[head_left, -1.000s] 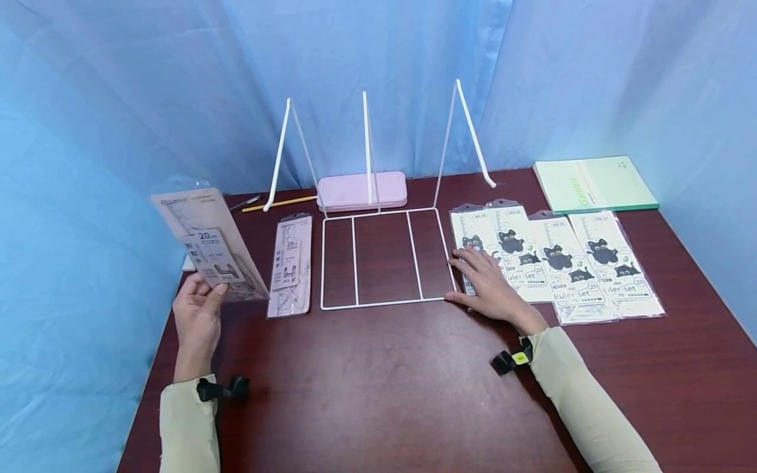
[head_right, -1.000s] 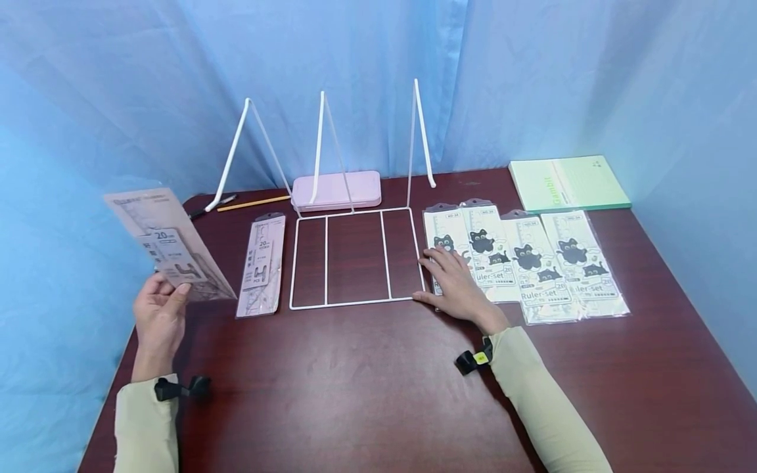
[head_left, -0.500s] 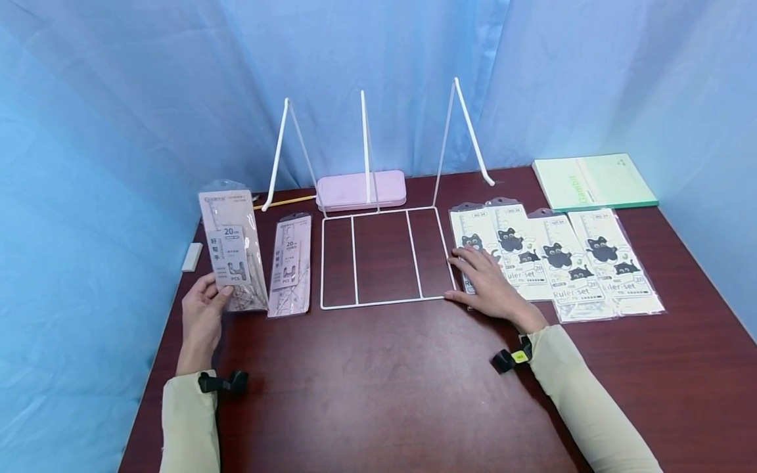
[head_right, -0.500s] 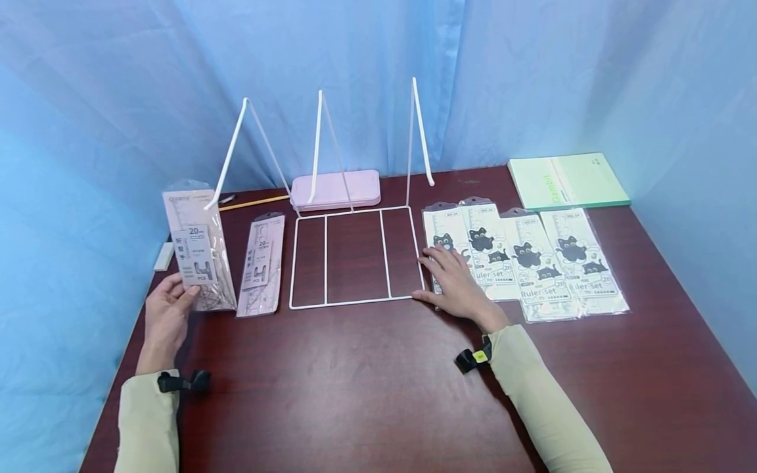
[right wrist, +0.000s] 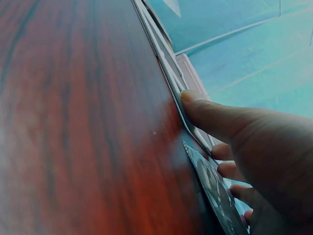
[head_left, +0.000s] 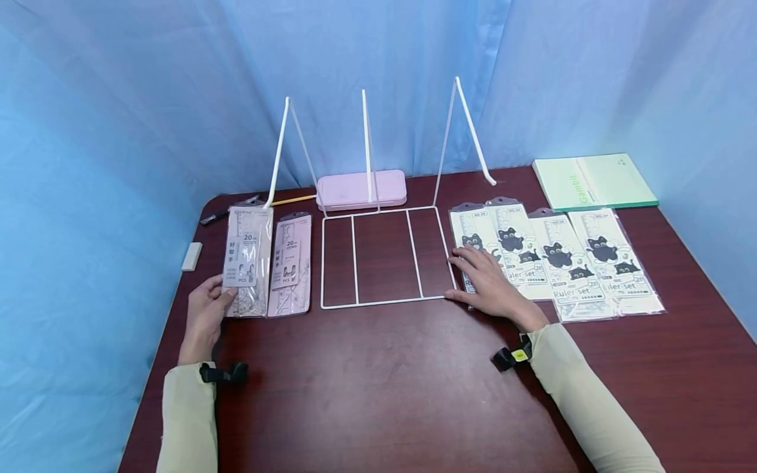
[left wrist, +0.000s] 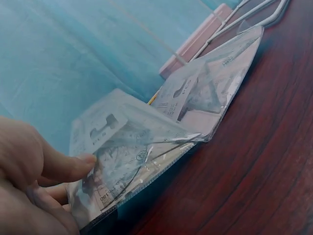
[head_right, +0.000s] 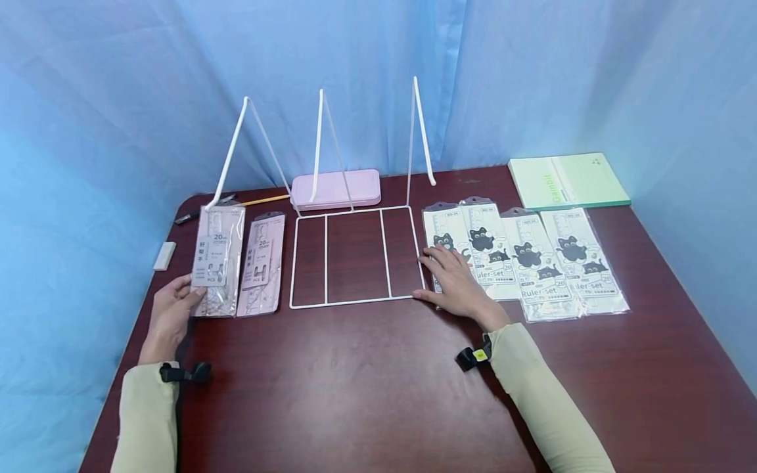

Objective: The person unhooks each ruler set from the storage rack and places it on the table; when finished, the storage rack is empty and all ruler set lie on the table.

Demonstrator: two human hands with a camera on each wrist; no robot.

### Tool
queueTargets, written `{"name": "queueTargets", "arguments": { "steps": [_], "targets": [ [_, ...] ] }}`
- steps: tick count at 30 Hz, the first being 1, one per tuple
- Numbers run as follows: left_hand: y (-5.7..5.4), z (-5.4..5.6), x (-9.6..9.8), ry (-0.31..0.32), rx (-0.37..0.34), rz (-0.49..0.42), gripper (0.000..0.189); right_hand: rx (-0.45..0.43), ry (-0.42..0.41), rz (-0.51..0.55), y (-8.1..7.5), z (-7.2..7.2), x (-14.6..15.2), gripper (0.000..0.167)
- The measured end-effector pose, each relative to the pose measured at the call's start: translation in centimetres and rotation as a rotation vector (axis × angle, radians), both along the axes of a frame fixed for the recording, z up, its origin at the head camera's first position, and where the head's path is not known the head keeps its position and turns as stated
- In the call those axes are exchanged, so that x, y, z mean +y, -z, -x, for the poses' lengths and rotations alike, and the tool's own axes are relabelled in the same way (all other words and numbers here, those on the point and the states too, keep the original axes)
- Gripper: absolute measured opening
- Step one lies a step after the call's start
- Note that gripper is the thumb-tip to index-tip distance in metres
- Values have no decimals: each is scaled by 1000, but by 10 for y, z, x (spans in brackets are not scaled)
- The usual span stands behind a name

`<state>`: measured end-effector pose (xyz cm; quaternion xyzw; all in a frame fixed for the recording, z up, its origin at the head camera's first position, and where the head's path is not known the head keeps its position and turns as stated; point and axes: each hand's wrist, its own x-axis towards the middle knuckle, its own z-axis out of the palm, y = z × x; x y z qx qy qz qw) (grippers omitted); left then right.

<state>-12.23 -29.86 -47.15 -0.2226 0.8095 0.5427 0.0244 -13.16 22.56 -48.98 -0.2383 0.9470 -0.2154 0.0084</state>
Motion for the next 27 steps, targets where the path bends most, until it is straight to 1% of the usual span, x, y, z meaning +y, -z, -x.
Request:
{"name": "queueTargets", "arguments": {
  "steps": [8,13,16,20,27],
  "targets": [
    [-1,5,2,71,-35,69,46,-9,1,-4,-2,-1,0,75],
    [-3,5,5,93,-62,98,46,-12,5,-14,-2,-1,1,75],
    [-4,6,6,102,-73,123,47,-12,6,-15,-1,-1,1,75],
    [-7,6,8,107,-97,185,48,-12,8,-18,-2,-1,1,75],
    [-12,5,9,96,-134,295,50,-2,6,-29,-1,0,0,74]
  ]
}}
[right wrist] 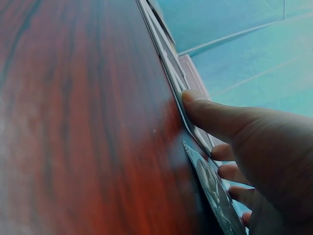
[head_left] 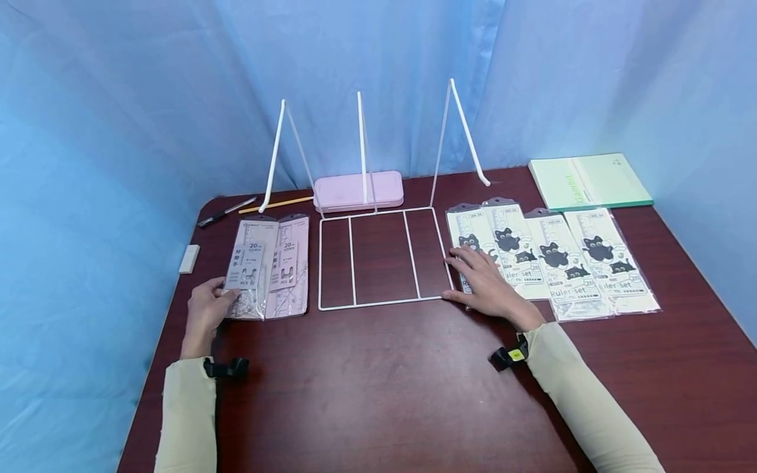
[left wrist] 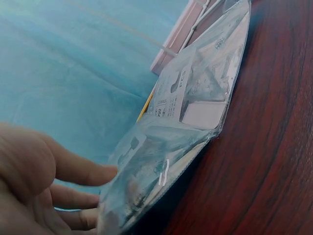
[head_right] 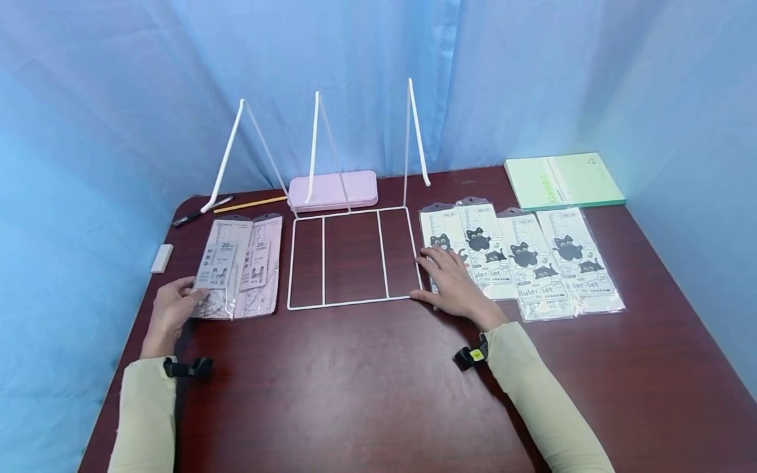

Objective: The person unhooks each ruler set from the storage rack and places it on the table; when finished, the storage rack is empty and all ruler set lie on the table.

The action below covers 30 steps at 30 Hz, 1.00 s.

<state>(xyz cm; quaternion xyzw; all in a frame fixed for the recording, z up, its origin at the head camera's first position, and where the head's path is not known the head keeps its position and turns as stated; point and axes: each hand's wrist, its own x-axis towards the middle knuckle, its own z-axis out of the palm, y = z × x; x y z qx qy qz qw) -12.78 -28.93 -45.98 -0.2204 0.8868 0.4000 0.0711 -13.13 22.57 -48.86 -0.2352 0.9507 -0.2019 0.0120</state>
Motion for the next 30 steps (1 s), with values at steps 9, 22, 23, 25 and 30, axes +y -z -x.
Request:
{"name": "queueTargets", "arguments": {
  "steps": [9,22,23,25,30],
  "targets": [
    [-6,-3,1,-23,-48,21,57,-23,2,-4,-1,-1,-4,74],
    [-14,-8,6,29,-72,87,57,-38,-10,-15,-3,0,-7,73],
    [-14,-8,6,31,-77,88,58,-37,-12,-16,-3,0,-8,73],
    [-15,-8,5,34,-89,80,60,-38,-16,-17,-4,0,-8,73],
    [-17,-7,4,35,-138,55,70,-41,-12,-21,-6,1,-9,73]
  ]
}}
